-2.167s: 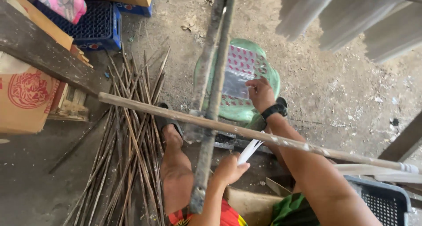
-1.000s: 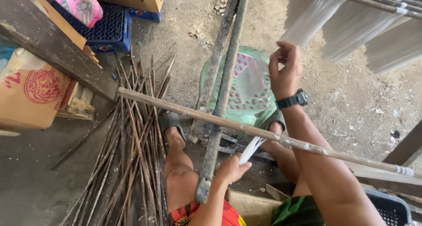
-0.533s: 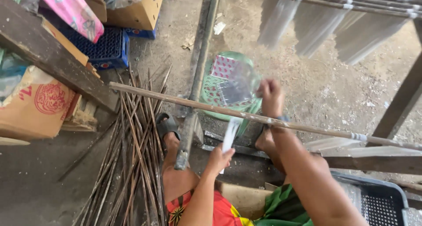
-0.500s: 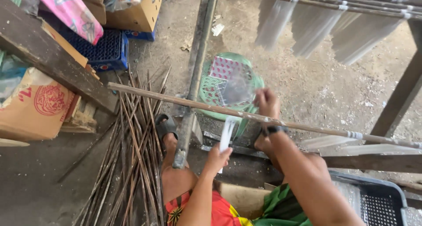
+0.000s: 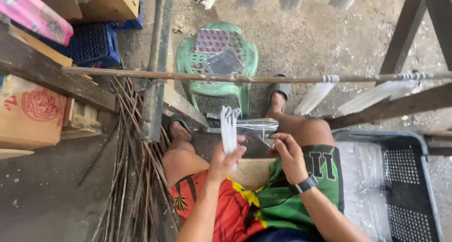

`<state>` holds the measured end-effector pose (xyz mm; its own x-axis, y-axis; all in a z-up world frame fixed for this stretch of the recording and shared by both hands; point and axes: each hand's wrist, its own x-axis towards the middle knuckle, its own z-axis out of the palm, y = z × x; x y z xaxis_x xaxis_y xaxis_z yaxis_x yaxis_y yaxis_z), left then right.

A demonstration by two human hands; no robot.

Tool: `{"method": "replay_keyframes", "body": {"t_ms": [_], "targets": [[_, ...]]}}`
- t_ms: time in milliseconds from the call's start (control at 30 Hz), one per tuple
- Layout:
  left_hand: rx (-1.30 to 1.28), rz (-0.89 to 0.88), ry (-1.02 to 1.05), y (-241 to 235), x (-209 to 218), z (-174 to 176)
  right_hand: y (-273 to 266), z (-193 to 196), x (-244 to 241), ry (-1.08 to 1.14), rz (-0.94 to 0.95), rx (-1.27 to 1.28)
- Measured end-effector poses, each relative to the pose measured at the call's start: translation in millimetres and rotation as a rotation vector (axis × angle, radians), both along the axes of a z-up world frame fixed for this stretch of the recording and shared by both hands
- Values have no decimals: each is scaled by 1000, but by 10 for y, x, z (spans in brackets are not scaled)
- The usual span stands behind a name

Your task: Packaging bundles of white candles into plastic bags and placing them into a plastic crate.

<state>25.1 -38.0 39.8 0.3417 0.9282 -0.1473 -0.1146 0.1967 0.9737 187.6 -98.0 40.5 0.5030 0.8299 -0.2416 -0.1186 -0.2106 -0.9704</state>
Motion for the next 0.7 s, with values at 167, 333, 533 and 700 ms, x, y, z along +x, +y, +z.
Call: {"method": "replay_keyframes", "body": {"t_ms": [167,333,533,700], "targets": [[-29,-40,30,-351,191,273,-379,289,-65,96,197,35],[-83,-146,56,-544,240,110,-506,364,-2,32,292,112],[-222,109,-41,-615,316,174,-558,200,127,-4,165,251],[-343,329,-206,-636,340,294,-586,214,112,-105,143,338]]}}
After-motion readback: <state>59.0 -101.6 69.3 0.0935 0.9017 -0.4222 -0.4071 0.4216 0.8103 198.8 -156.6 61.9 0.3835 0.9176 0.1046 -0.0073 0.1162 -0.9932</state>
